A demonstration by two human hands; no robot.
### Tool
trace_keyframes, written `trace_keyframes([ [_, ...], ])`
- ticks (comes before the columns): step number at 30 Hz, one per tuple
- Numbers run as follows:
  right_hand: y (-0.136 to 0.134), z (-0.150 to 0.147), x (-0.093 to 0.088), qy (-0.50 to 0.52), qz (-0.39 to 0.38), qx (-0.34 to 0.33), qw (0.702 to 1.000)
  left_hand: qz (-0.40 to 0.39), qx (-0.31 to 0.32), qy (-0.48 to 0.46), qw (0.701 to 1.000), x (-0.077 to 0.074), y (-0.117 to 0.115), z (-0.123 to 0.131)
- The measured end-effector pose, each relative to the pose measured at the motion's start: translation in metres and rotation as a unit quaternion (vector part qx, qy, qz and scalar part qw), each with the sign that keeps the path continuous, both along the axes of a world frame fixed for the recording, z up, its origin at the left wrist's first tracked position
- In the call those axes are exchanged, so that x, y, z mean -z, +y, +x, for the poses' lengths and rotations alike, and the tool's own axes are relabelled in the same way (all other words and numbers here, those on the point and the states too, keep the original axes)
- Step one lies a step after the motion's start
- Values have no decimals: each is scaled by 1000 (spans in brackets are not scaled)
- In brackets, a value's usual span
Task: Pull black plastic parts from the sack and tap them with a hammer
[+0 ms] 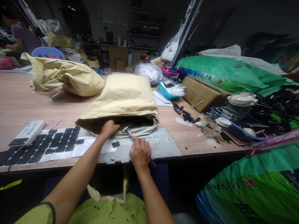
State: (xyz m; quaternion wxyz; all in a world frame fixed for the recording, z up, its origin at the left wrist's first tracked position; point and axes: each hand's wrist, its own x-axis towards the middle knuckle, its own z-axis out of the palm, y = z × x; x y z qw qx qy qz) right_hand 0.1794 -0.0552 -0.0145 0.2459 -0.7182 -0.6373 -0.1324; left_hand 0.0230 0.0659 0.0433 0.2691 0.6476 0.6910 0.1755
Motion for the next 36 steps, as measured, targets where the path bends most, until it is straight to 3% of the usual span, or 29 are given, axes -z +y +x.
trace_keyframes([
  [3,0,0,1,8,-2,-2,1000,66,40,-11,997,3,-34,-20],
  [6,0,1,1,10,0,-6,1000,110,89,-18,990,16,-65,-29],
  [9,1,4,1,5,8,-16,1000,135,125,-9,983,29,-79,-31],
  [13,-6,6,-3,67,19,-90,993,121,127,-6,984,34,-75,-30],
  [17,-27,-1,-10,203,11,-193,960,109,120,-15,987,34,-72,-30],
  [20,-41,-9,-15,253,-12,-228,940,108,113,-19,988,35,-72,-29],
  [36,-51,-11,-17,265,-8,-195,944,103,97,-31,989,33,-73,-28],
])
